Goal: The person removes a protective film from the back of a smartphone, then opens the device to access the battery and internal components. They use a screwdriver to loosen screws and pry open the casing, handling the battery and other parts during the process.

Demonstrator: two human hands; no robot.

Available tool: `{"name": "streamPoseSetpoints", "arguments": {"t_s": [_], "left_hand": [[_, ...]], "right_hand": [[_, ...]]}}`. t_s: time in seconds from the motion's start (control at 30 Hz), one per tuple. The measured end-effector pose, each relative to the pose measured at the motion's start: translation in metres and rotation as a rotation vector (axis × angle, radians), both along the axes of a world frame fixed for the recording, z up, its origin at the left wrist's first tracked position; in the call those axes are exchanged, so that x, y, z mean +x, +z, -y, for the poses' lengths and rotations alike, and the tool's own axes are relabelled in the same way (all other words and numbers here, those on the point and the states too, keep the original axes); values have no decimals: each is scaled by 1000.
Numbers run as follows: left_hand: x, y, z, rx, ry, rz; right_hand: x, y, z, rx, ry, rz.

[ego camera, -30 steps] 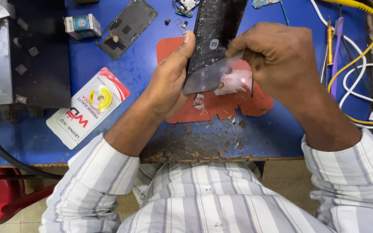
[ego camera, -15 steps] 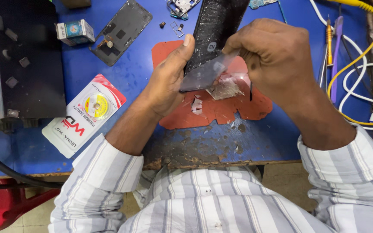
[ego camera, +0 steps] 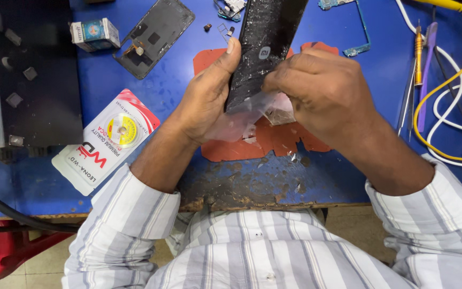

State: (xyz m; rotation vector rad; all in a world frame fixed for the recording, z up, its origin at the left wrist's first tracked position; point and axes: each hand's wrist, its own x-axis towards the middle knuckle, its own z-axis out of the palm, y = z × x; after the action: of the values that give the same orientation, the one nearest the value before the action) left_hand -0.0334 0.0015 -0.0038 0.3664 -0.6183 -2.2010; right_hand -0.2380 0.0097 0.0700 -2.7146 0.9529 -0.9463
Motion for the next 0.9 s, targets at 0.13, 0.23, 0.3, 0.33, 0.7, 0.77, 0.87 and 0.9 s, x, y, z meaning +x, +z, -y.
{"name": "streamPoseSetpoints", "arguments": {"t_s": [0.13, 0.23, 0.3, 0.33, 0.7, 0.77, 0.87, 0.9], "left_hand": [[4, 0, 0, -18, 47, 207], [3, -2, 1, -98, 66, 169], [2, -3, 1, -114, 59, 109], [3, -3, 1, -96, 52, 105], [6, 2, -2, -72, 18, 66], [6, 1, -2, -67, 13, 56], [5, -3, -1, -52, -5, -26], [5, -4, 0, -61, -6, -28]], "right_hand": [[-7, 1, 3, 55, -40, 47], [-10, -1, 4, 88, -86, 58], [-9, -3, 3, 67, -84, 45], [-9, -4, 3, 58, -80, 40], [-10, -17, 1, 110, -76, 20], [-10, -20, 0, 98, -63, 30], [-9, -24, 0, 79, -51, 25], [-8, -25, 0, 75, -59, 14]]}}
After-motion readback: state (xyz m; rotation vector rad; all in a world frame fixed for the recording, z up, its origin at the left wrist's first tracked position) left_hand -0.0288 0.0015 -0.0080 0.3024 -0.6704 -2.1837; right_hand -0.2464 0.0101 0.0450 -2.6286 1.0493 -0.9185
